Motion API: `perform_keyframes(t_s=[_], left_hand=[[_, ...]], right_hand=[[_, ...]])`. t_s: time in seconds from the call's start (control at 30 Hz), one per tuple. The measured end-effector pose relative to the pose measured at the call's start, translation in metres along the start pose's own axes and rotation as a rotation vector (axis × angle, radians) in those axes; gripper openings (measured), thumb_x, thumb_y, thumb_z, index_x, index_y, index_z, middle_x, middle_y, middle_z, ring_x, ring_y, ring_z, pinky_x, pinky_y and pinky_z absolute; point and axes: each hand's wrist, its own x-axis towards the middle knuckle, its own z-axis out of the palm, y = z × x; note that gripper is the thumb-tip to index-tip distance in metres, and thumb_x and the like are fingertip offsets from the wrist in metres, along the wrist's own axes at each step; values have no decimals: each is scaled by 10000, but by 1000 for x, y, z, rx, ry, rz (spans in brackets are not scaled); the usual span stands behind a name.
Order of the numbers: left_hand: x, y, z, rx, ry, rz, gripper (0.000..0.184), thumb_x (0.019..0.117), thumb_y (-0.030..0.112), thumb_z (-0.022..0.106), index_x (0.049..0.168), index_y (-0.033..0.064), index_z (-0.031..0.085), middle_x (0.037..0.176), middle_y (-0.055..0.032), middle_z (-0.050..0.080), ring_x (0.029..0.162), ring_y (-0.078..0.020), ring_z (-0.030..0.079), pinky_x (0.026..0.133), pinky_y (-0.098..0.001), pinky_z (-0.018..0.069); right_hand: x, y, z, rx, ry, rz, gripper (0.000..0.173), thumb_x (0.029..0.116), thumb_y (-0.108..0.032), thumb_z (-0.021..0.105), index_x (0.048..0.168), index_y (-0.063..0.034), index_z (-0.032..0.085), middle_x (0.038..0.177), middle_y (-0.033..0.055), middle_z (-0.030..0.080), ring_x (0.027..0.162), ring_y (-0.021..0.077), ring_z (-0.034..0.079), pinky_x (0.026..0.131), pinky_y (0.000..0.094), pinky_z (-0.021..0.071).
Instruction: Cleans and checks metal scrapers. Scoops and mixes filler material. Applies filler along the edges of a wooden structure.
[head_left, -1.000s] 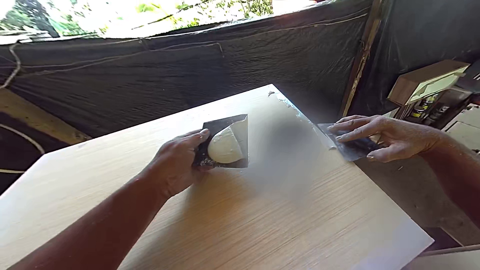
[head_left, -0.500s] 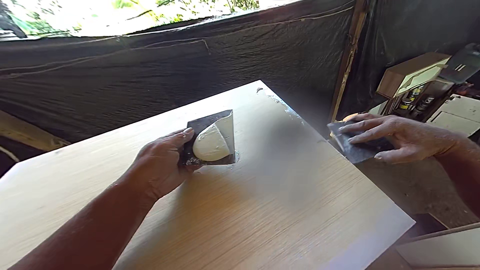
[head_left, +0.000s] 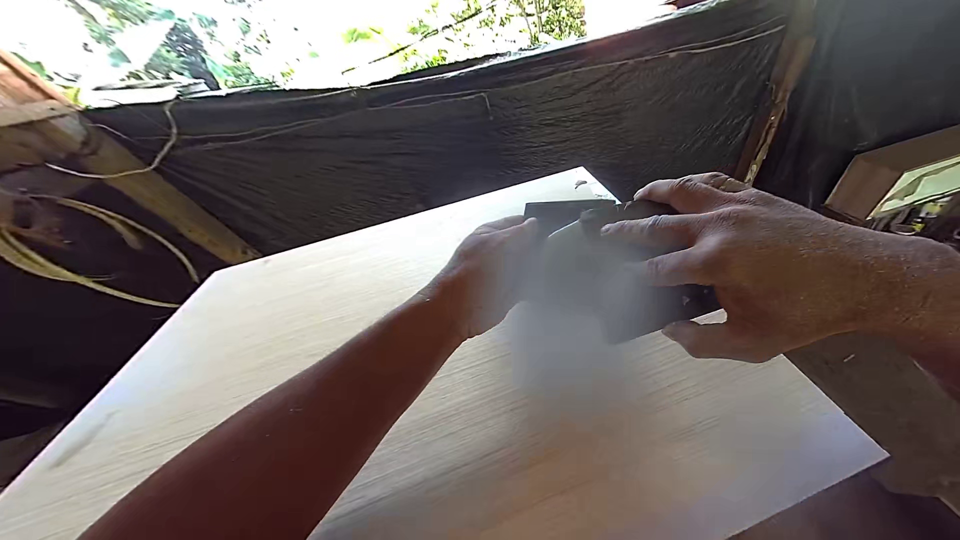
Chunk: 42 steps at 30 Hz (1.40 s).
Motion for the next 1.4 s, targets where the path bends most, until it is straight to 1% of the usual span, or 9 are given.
perform_keyframes(t_s=[0.17, 0.27, 0.4, 0.57, 0.73, 0.97, 1.07, 1.2, 1.4], left_hand=[[-10, -4, -3, 38, 27, -20, 324, 1112, 263, 382, 1196, 67, 625, 998, -122, 715, 875, -224, 729, 743, -415, 625], [-10, -9, -23, 38, 47, -2, 330, 1097, 288, 405, 1223, 93, 640, 1041, -115, 720, 902, -223, 727, 759, -418, 626], [-14, -17, -40, -12, 110, 3, 334, 1098, 297, 395, 1231, 117, 643, 1079, -90, 720, 939, -216, 727, 781, -424, 625], [-16, -27, -47, -21, 195, -44, 320, 1102, 308, 387, 1216, 146, 639, 1030, -47, 715, 864, -171, 723, 709, -356, 621], [-15, -30, -51, -30, 227, -61, 314, 1101, 309, 392, 1247, 149, 619, 1042, -50, 707, 880, -177, 721, 727, -377, 622], [-12, -29, -46, -34, 246, -46, 297, 1098, 305, 405, 1208, 153, 635, 1030, -48, 709, 874, -175, 720, 720, -370, 618], [-12, -30, -44, -13, 227, -36, 304, 1101, 317, 400, 1213, 153, 630, 1018, -44, 710, 851, -164, 719, 694, -345, 615], [-14, -33, -45, -2, 229, -60, 299, 1100, 322, 407, 1223, 161, 627, 1001, -48, 705, 818, -160, 714, 663, -337, 609], [-12, -38, -56, -1, 198, -36, 300, 1095, 330, 421, 1225, 166, 636, 1005, -31, 710, 826, -145, 713, 667, -330, 609]], right_hand=[[-28, 21, 8, 103, -82, 4, 485, 692, -481, 708, 1123, -274, 785, 1419, 21, 625, 1388, 373, 466, 1102, 613, 388], [-75, 53, 2, 568, 3, -11, 560, 862, -474, 625, 1324, -165, 698, 1498, 52, 554, 1438, 273, 452, 1191, 478, 417], [-125, 50, 22, 862, 80, 10, 633, 900, -470, 603, 1395, -77, 619, 1560, 127, 471, 1460, 320, 425, 1214, 476, 408], [-150, 48, 58, 900, 90, 60, 576, 867, -456, 645, 1332, -118, 678, 1545, 121, 496, 1457, 328, 425, 1202, 492, 408], [-179, 58, 50, 816, 100, 149, 577, 895, -482, 606, 1328, -108, 683, 1540, 110, 507, 1454, 322, 435, 1203, 487, 411], [-147, 61, 38, 726, 86, 91, 604, 911, -528, 578, 1338, -114, 685, 1539, 114, 512, 1480, 341, 391, 1223, 504, 364], [-126, 75, 32, 622, -21, 57, 545, 851, -444, 619, 1322, -186, 707, 1509, 47, 549, 1469, 291, 408, 1208, 468, 381], [-121, 83, 34, 655, -115, 57, 525, 797, -371, 672, 1269, -150, 737, 1463, 43, 585, 1403, 231, 486, 1162, 416, 435], [-172, 60, 29, 866, 128, 88, 625, 928, -526, 585, 1339, -61, 651, 1500, 169, 536, 1430, 361, 461, 1198, 531, 405]])
